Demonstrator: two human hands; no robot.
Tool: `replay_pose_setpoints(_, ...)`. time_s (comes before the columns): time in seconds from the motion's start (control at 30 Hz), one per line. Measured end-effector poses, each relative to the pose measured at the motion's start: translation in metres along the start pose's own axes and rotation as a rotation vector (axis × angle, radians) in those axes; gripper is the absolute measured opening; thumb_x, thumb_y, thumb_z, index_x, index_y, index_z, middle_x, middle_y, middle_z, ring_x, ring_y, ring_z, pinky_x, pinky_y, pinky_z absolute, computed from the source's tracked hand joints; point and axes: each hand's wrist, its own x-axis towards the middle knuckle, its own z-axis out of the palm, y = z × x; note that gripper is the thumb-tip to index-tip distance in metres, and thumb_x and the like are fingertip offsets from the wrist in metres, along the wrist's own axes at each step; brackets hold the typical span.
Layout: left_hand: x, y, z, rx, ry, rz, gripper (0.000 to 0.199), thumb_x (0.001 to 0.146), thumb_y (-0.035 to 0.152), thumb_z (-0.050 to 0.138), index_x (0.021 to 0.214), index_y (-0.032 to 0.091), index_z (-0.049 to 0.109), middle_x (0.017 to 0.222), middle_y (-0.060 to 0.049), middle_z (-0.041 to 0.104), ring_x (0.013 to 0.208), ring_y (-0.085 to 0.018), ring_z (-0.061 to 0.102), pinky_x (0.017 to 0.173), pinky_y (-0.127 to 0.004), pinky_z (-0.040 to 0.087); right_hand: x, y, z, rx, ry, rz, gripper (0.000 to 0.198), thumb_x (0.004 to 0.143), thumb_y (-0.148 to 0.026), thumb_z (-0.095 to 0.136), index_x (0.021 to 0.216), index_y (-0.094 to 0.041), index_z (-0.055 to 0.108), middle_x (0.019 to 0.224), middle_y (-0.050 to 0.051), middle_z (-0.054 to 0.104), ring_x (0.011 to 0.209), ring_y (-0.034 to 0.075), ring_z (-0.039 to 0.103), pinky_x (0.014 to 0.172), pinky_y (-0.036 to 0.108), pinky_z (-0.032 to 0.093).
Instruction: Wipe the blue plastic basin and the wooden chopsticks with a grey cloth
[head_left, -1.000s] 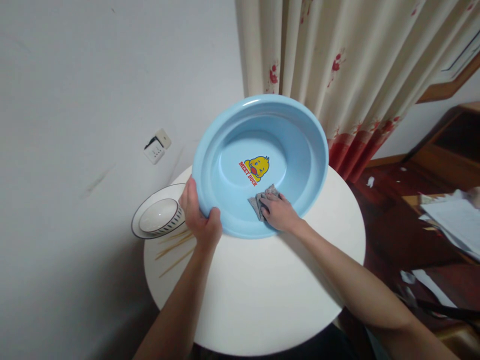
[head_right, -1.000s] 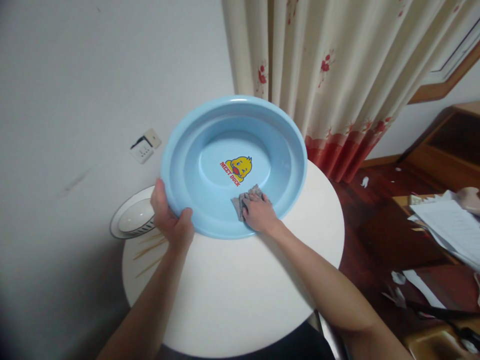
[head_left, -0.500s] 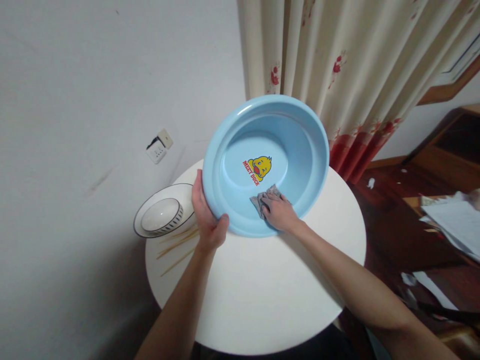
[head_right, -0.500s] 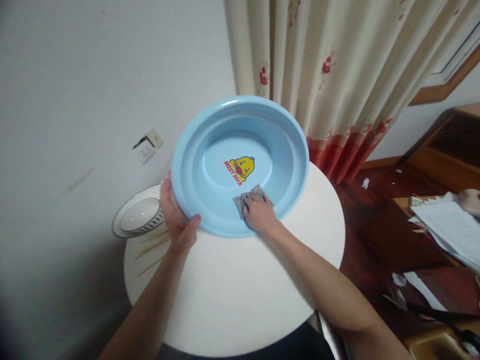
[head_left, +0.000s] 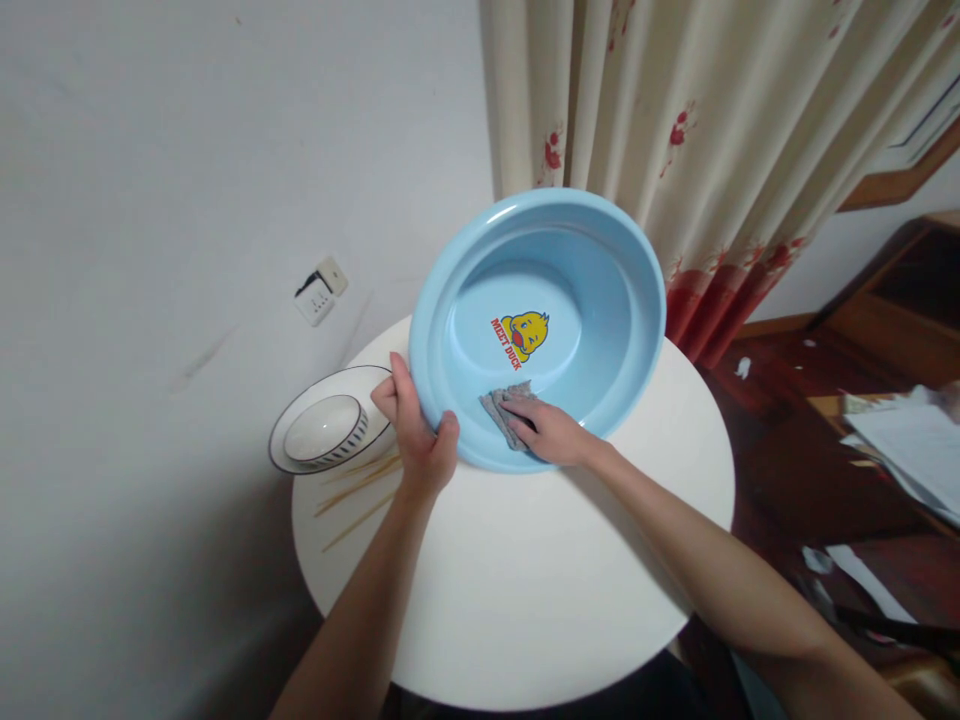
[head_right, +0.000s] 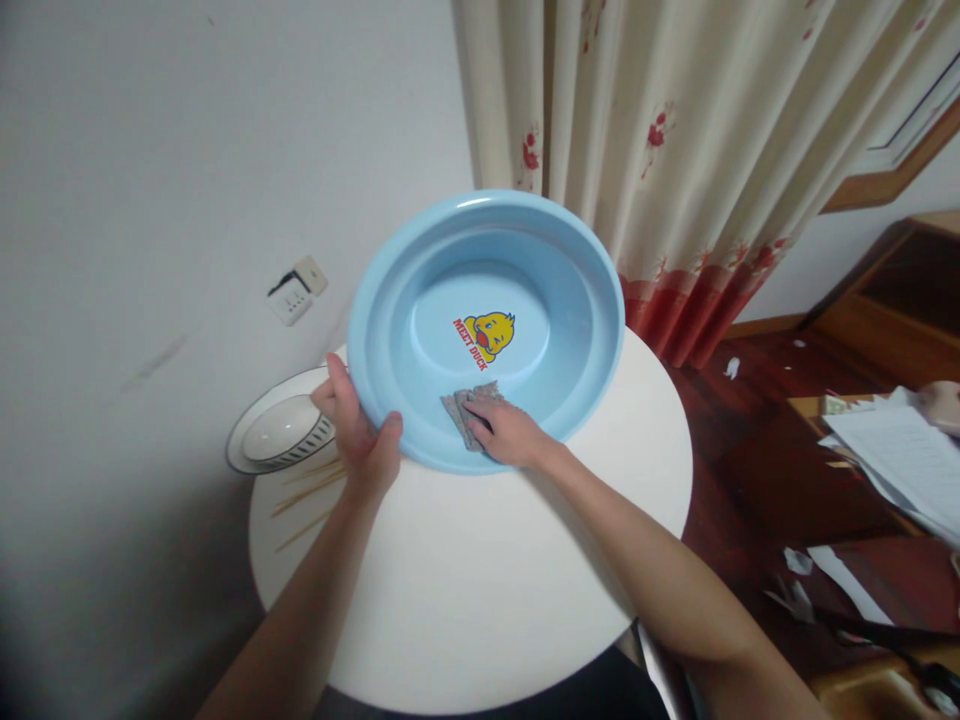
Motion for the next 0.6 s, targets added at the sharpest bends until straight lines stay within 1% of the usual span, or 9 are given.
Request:
replay_pose_setpoints(0.1,-0.001,0.004,0.000,-0.002,0.023,0.003,0.105,0.080,0.061,0.064,0.166,0.016,0.026,0.125,-0.010,0.042,0.124,-0.032,0.047,0.119,-0.050,0.036,-0.001,-0.001,0.002,0.021,-0.001,-0.004,0.049,0.108,-0.035,0.040,0.153,-0.020,0.053,0.159,0.008,0.054,0.147,0.023,0.050,0.122,0.039,0.040)
replay_pose_setpoints(0.2,-0.002,0.007,0.000,0.011,0.052,0.007,0.102,0.079,0.058,0.063,0.165,0.015,0.028,0.125,-0.011,0.043,0.123,-0.031,0.047,0.118,-0.049,0.037,-0.001,-0.002,0.004,0.021,0.003,-0.012,0.050,0.108,-0.036,0.040,0.152,-0.017,0.054,0.158,0.009,0.054,0.147,0.022,0.049,0.123,0.038,0.037)
replay_pose_setpoints(0.27,-0.002,0.006,0.001,0.031,0.082,-0.014,0.100,0.079,0.055,0.062,0.165,0.015,0.030,0.126,-0.011,0.043,0.122,-0.031,0.047,0.116,-0.048,0.039,-0.001,-0.003,0.004,-0.007,0.004,-0.003,0.050,0.109,-0.036,0.039,0.152,-0.016,0.054,0.157,0.010,0.056,0.146,0.022,0.050,0.123,0.037,0.037)
replay_pose_setpoints(0.4,-0.002,0.000,0.003,0.022,0.140,-0.054,0.097,0.075,0.047,0.064,0.162,0.017,0.033,0.126,-0.011,0.045,0.117,-0.028,0.051,0.107,-0.043,0.048,-0.002,-0.001,-0.001,-0.142,-0.023,0.064,0.048,0.109,-0.034,0.038,0.150,-0.017,0.056,0.155,0.011,0.058,0.144,0.024,0.052,0.122,0.040,0.036)
replay_pose_setpoints(0.5,0.000,-0.003,0.003,-0.002,0.178,-0.023,0.094,0.072,0.040,0.065,0.160,0.017,0.038,0.127,-0.012,0.047,0.115,-0.027,0.054,0.099,-0.039,0.052,-0.005,0.003,-0.009,-0.253,-0.043,0.148,0.045,0.108,-0.034,0.043,0.147,-0.019,0.058,0.152,0.011,0.060,0.142,0.025,0.053,0.123,0.044,0.034)
replay_pose_setpoints(0.6,0.003,-0.003,0.004,-0.021,0.200,-0.003,0.090,0.072,0.036,0.065,0.157,0.015,0.041,0.127,-0.013,0.052,0.118,-0.027,0.055,0.096,-0.037,0.053,-0.006,0.007,-0.015,-0.318,-0.045,0.192,0.041,0.107,-0.033,0.046,0.143,-0.021,0.061,0.153,0.011,0.059,0.144,0.025,0.051,0.123,0.044,0.032)
